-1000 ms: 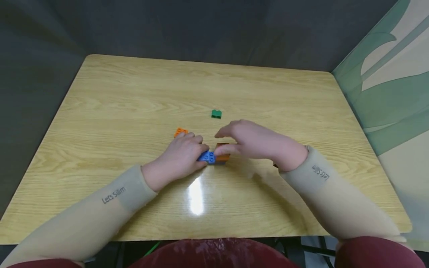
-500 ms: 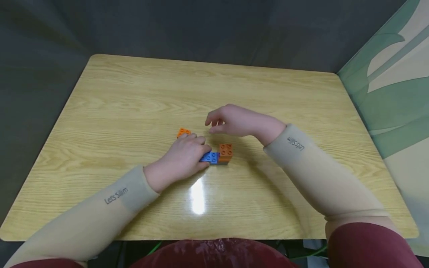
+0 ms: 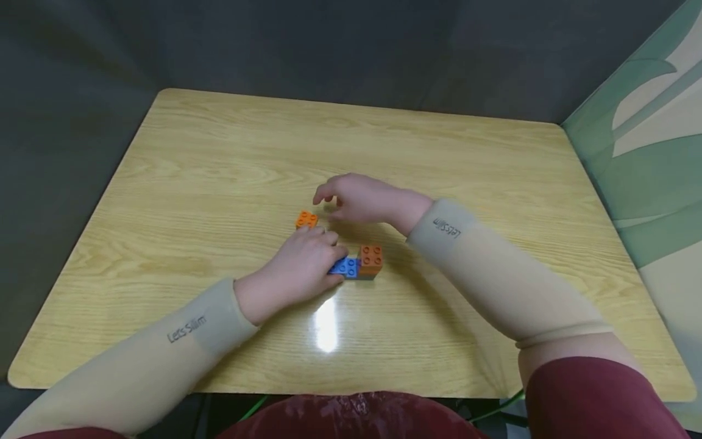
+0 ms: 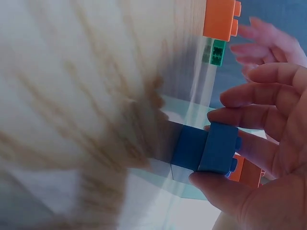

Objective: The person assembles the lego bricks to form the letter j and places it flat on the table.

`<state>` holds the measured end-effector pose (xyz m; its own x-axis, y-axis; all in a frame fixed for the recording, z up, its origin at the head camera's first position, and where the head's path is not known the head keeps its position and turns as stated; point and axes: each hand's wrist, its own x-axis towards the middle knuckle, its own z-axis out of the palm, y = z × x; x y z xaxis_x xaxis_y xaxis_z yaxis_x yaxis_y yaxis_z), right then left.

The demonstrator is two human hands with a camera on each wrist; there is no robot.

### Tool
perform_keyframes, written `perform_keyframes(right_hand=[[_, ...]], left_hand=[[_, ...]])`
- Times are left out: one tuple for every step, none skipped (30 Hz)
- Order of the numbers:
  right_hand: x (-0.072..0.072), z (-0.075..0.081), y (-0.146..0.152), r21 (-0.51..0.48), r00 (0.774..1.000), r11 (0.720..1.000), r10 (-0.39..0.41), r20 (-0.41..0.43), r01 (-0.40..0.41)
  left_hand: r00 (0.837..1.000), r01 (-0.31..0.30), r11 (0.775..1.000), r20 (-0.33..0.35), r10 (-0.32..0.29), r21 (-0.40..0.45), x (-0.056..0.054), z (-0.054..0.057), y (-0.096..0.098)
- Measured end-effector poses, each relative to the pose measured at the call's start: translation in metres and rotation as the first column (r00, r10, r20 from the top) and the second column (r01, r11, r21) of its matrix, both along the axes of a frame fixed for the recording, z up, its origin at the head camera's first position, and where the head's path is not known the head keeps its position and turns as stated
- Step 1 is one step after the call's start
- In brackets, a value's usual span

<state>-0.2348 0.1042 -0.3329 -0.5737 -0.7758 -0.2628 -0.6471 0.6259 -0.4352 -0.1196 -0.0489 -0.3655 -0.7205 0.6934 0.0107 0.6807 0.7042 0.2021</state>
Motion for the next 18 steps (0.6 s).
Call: perform_keyframes(right_hand=[[0.0,-0.002,-0.002,-0.001,1.0,1.0,0.007,-0.006,-0.007],[0.0,-0.004,-0.004,-0.002,1.0,1.0,0.014,-0.007,-0.014],[0.0,-0.006,-0.006,-0.003,1.0,1.0,0.023,-0.008,-0.023],[0.0,-0.008,-0.008,-0.004,0.999,0.999,0.036,-0.008,-0.036],[0.0,-0.01,-0.01,-0.003,0.999,0.999,0.047,-0.001,-0.047],[0.0,-0.012,-0.012,-0.003,0.998,0.998,0.057,0.01,-0.057],[0.001,-0.013,-0.013,0.001,0.998,0.998,0.068,0.018,-0.068],[0.002,-0.014,-0.014,0.004,0.997,0.997,0.074,0.022,-0.074],[0.002,-0.015,-0.014,0.009,0.997,0.997,0.08,0.023,-0.08],[0.002,-0.016,-0.014,0.013,0.996,0.997,0.081,0.024,-0.081],[0.003,-0.017,-0.014,0.018,0.997,0.997,0.079,0.021,-0.08],[0.003,-0.017,-0.014,0.024,0.997,0.997,0.08,0.015,-0.08],[0.003,-0.018,-0.014,0.032,0.997,0.996,0.08,0.001,-0.08],[0.003,-0.018,-0.014,0.038,0.997,0.996,0.082,-0.013,-0.082],[0.003,-0.018,-0.013,0.043,0.996,0.996,0.082,-0.025,-0.081],[0.002,-0.018,-0.012,0.043,0.996,0.996,0.079,-0.032,-0.078],[0.002,-0.018,-0.01,0.039,0.997,0.997,0.074,-0.035,-0.073],[0.001,-0.018,-0.009,0.035,0.997,0.997,0.065,-0.036,-0.064]], left_hand=[[1.0,-0.001,1.0,-0.002,0.001,0.004,0.0,0.0,0.0],[1.0,-0.002,1.0,-0.003,0.002,0.007,0.001,0.0,0.0],[1.0,-0.003,1.0,-0.003,0.003,0.011,0.001,0.001,0.0],[1.0,-0.006,1.0,-0.002,0.006,0.014,0.001,0.001,0.0],[1.0,-0.007,1.0,-0.001,0.007,0.016,0.001,0.001,0.0],[1.0,-0.008,1.0,0.001,0.008,0.018,0.001,0.001,0.0],[1.0,-0.008,1.0,0.003,0.008,0.02,0.001,0.002,0.0],[1.0,-0.007,1.0,0.006,0.007,0.021,0.001,0.002,0.0],[1.0,-0.005,1.0,0.007,0.005,0.023,0.001,0.002,0.0],[1.0,-0.003,1.0,0.008,0.003,0.024,0.001,0.002,0.0],[1.0,-0.001,1.0,0.009,0.001,0.025,0.001,0.001,0.0],[1.0,0.001,1.0,0.01,-0.001,0.026,0.001,0.001,0.0],[1.0,0.002,1.0,0.01,-0.002,0.025,0.001,0.001,0.0],[1.0,0.003,1.0,0.013,-0.004,0.026,0.001,0.001,0.0],[1.0,0.004,1.0,0.013,-0.004,0.027,0.001,0.001,0.0],[1.0,0.004,1.0,0.014,-0.004,0.028,0.001,0.0,0.0],[1.0,0.004,1.0,0.015,-0.004,0.029,0.001,0.0,0.0],[1.0,0.004,1.0,0.015,-0.005,0.029,0.001,0.0,0.0]])
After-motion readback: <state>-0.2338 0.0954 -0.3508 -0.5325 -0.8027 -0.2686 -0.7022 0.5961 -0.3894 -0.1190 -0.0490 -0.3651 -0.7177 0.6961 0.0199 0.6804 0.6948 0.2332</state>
